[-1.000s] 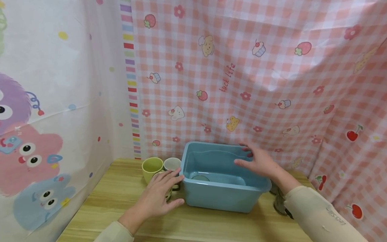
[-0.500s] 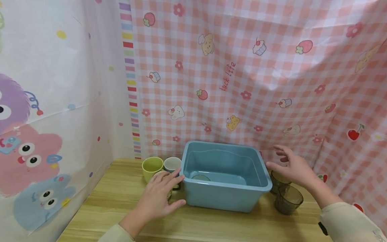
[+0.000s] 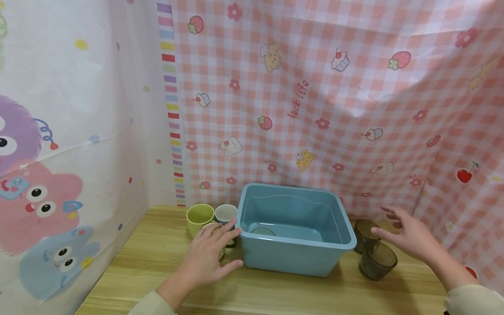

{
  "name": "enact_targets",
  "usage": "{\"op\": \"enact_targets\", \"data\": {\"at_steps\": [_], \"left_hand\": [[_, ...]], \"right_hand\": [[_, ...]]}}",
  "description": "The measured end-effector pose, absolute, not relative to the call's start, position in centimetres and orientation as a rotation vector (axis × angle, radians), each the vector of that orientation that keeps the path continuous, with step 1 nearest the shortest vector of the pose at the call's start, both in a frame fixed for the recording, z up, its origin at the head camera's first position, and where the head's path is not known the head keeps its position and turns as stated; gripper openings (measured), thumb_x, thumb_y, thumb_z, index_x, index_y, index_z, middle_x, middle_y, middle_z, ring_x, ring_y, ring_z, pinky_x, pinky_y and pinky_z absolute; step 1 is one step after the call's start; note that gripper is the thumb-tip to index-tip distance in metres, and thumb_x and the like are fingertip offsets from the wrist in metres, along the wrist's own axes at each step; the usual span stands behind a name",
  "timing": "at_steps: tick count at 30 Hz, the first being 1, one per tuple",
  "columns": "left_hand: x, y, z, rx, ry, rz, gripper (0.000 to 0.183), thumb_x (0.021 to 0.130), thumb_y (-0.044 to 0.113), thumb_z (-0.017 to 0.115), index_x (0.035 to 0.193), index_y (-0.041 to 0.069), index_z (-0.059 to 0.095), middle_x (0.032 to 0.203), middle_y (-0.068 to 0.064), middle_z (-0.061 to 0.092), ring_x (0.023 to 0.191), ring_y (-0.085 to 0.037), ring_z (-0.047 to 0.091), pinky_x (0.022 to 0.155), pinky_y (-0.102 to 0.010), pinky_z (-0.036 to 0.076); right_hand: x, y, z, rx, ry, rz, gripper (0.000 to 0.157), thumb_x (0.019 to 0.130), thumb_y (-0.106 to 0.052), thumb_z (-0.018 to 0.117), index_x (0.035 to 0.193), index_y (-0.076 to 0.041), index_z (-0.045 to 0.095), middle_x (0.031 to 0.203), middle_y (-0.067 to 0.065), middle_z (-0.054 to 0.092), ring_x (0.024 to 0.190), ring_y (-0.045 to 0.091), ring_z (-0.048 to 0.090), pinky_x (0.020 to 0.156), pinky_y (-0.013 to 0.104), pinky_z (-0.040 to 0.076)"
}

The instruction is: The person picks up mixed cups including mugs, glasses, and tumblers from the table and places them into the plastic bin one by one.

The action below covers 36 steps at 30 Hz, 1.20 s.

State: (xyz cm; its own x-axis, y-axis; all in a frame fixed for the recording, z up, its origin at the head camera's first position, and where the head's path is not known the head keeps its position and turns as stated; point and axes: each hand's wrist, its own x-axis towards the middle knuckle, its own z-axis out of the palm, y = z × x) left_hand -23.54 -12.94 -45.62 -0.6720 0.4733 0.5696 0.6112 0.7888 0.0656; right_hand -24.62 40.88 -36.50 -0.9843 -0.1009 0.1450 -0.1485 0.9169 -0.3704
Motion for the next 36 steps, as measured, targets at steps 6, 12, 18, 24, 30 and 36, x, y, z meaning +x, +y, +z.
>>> {"op": "enact_targets", "data": {"at_steps": [6, 12, 18, 24, 30, 36], "left_hand": [[-23.5, -12.9, -45.5, -0.813, -2.434, -0.344, 0.081, 0.088, 0.064, 0.079, 0.155, 0.027, 0.056, 0.167, 0.002, 0.051, 0.137, -0.035, 0.059, 0.114, -0.058, 0.049], [-23.5, -13.0, -45.7, -0.807, -2.444, -0.357, 0.08, 0.087, 0.062, 0.08, 0.155, 0.027, 0.056, 0.167, 0.002, 0.05, 0.139, -0.035, 0.058, 0.115, -0.06, 0.048], [-23.6, -13.1, -45.7, -0.809, -2.444, -0.365, 0.079, 0.087, 0.062, 0.08, 0.155, 0.027, 0.057, 0.167, 0.003, 0.05, 0.14, -0.034, 0.058, 0.115, -0.061, 0.048], [-23.7, -13.1, -45.7, -0.806, -2.447, -0.365, 0.08, 0.087, 0.063, 0.08, 0.156, 0.029, 0.056, 0.168, 0.004, 0.049, 0.14, -0.034, 0.058, 0.114, -0.06, 0.048], [-23.8, -13.2, -45.8, -0.815, -2.442, -0.358, 0.08, 0.089, 0.065, 0.077, 0.156, 0.028, 0.055, 0.168, 0.004, 0.049, 0.139, -0.036, 0.059, 0.114, -0.06, 0.048], [-23.9, -13.2, -45.9, -0.822, -2.435, -0.376, 0.079, 0.088, 0.062, 0.079, 0.155, 0.026, 0.057, 0.167, 0.002, 0.05, 0.138, -0.038, 0.059, 0.115, -0.061, 0.048]], "right_hand": [[-24.3, 42.1, -37.8, 0.195, -2.987, 0.57, 0.093, 0.098, -0.058, 0.072, 0.16, 0.001, 0.037, 0.147, 0.043, 0.052, 0.122, 0.064, 0.06, 0.084, 0.064, 0.058], [-24.1, 42.5, -39.5, 0.213, -3.021, 0.561, 0.091, 0.097, -0.055, 0.075, 0.157, 0.005, 0.04, 0.144, 0.045, 0.054, 0.117, 0.063, 0.063, 0.083, 0.063, 0.059], [-24.1, 42.6, -40.9, 0.219, -3.052, 0.485, 0.095, 0.093, -0.057, 0.078, 0.154, 0.007, 0.044, 0.138, 0.045, 0.058, 0.112, 0.061, 0.066, 0.081, 0.064, 0.059], [-24.3, 42.7, -42.0, 0.224, -3.074, 0.463, 0.096, 0.09, -0.059, 0.08, 0.153, 0.005, 0.046, 0.14, 0.045, 0.057, 0.115, 0.06, 0.065, 0.079, 0.064, 0.059], [-24.7, 42.7, -42.5, 0.255, -3.103, 0.43, 0.098, 0.09, -0.061, 0.079, 0.152, 0.008, 0.046, 0.14, 0.043, 0.059, 0.117, 0.06, 0.065, 0.082, 0.065, 0.059], [-25.0, 42.8, -43.0, 0.244, -3.123, 0.438, 0.101, 0.09, -0.063, 0.078, 0.153, 0.01, 0.045, 0.14, 0.043, 0.059, 0.117, 0.059, 0.065, 0.084, 0.066, 0.058]]}}
